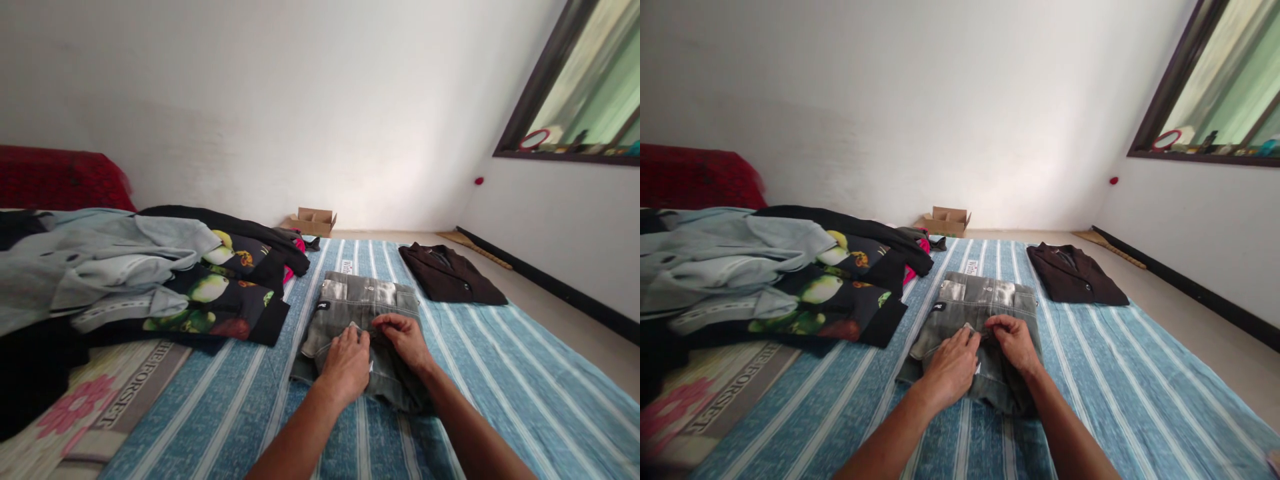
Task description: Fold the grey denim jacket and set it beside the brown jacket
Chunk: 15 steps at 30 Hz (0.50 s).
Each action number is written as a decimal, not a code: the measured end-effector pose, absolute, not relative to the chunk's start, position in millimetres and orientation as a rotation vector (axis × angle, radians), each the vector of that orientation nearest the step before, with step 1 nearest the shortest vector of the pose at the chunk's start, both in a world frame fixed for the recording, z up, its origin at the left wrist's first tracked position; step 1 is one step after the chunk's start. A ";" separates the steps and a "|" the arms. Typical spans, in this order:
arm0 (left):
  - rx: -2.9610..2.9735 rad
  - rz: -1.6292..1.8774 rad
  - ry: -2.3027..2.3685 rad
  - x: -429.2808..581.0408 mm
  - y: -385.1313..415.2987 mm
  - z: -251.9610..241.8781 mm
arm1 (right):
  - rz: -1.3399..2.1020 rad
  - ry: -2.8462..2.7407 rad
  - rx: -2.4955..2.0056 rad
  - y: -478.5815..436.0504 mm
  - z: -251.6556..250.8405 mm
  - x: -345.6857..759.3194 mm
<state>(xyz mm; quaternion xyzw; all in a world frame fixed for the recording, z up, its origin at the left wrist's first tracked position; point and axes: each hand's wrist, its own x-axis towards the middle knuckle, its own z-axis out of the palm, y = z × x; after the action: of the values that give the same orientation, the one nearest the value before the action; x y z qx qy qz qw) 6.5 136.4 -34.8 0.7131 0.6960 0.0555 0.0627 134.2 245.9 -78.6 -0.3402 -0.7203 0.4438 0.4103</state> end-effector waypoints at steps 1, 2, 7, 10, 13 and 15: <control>2.157 0.178 2.104 6.4 136.2 -34.9 | 1.084 -1.795 -0.879 246.0 -75.2 136.5; 2.156 0.186 2.105 6.3 135.9 -35.1 | 1.046 -1.777 -0.903 245.8 -72.1 139.3; 2.154 0.193 2.103 7.1 134.5 -35.7 | 0.820 -1.792 -1.049 235.4 -65.7 152.4; 2.159 0.182 2.103 8.1 134.1 -35.3 | 0.559 -2.050 -1.130 219.6 -69.0 153.3; 2.154 0.176 2.107 9.1 133.8 -34.5 | 0.373 -2.273 -1.158 203.6 -73.8 149.5; 2.151 0.171 2.109 9.6 133.7 -33.9 | 0.297 -2.344 -1.163 196.8 -76.3 146.9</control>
<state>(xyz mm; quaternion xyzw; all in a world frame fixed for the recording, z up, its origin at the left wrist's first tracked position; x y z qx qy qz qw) 9.6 133.7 -33.9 0.7116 0.6975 0.0565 0.0620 146.9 196.8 -76.3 -0.4275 -0.8614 0.1093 0.2515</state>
